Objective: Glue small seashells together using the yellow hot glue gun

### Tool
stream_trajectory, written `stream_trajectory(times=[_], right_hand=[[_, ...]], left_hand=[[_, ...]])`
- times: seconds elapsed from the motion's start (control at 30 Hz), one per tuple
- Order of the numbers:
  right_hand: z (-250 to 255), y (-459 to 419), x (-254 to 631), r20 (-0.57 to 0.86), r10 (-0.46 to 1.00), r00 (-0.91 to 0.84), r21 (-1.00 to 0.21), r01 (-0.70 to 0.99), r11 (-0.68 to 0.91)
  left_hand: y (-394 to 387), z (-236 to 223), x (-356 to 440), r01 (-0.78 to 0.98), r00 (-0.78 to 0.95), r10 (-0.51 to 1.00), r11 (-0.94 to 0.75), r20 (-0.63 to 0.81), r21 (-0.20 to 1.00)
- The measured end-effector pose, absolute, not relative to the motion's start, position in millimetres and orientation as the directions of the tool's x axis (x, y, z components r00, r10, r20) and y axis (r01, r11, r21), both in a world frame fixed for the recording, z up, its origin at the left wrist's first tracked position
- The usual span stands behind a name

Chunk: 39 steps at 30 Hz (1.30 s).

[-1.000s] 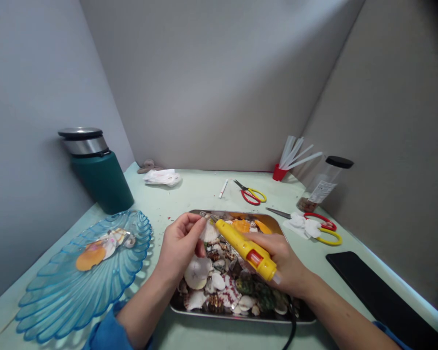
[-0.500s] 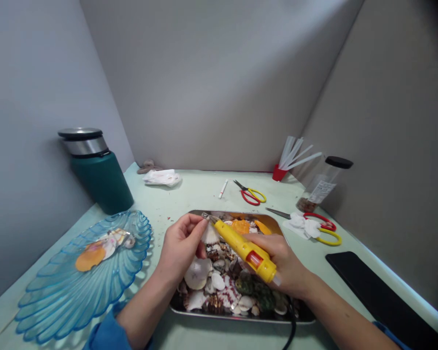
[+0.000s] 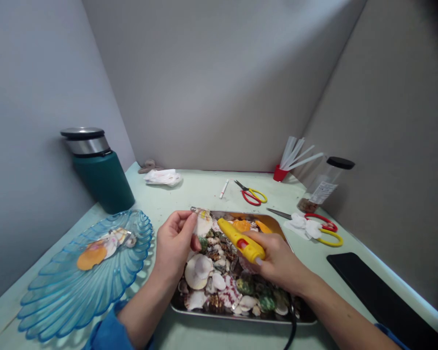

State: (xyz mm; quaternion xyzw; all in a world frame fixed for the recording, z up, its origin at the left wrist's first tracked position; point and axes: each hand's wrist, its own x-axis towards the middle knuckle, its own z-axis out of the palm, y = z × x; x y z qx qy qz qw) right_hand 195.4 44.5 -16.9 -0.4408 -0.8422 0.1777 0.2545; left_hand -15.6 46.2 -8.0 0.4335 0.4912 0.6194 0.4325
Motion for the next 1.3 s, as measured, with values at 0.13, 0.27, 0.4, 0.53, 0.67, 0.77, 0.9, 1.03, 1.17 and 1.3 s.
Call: stream_trajectory(times=[0.13,0.27,0.4,0.53,0.67,0.77,0.9,1.03,1.17,1.3], right_hand=[[-17,44,192,0.169,0.864,-0.475,-0.446,0.745,0.497],[-16,43,190,0.186,0.847,-0.498,-0.414,0.742,0.528],[-11,43,192,0.243,0.823,-0.514,-0.432,0.702,0.566],[-8,43,193,0.404,0.771,-0.493,-0.489,0.595,0.637],[-9,41,192,0.481,0.723,-0.496,-0.536,0.486,0.690],[-10,41,191,0.505,0.712,-0.487,-0.547,0.457,0.701],[-11,41,191,0.515,0.700,-0.494,-0.549,0.438,0.712],[-9,42,191,0.499,0.707,-0.501,-0.575,0.419,0.703],[-8,41,191,0.459,0.722,-0.518,-0.613,0.404,0.680],[-8,40,191,0.433,0.732,-0.527,-0.644,0.388,0.660]], left_hand=[[45,-7,-15,-0.110,-0.207,0.973,-0.126,0.101,0.986],[45,-7,-14,-0.123,-0.148,0.986,-0.092,0.073,0.988],[44,-5,-14,-0.109,-0.059,0.997,-0.058,0.052,0.992],[41,-4,-11,-0.064,0.077,0.997,-0.014,0.019,0.998],[38,-5,-9,-0.044,0.224,0.974,0.031,-0.020,0.999],[38,-7,-9,-0.031,0.284,0.958,0.035,-0.025,0.999],[37,-6,-9,-0.002,0.328,0.944,0.032,-0.030,0.999],[36,-2,-9,0.024,0.364,0.931,0.016,-0.024,1.000],[35,-1,-9,0.044,0.384,0.923,0.015,-0.031,0.999],[35,-2,-9,0.042,0.374,0.926,0.031,-0.044,0.999]])
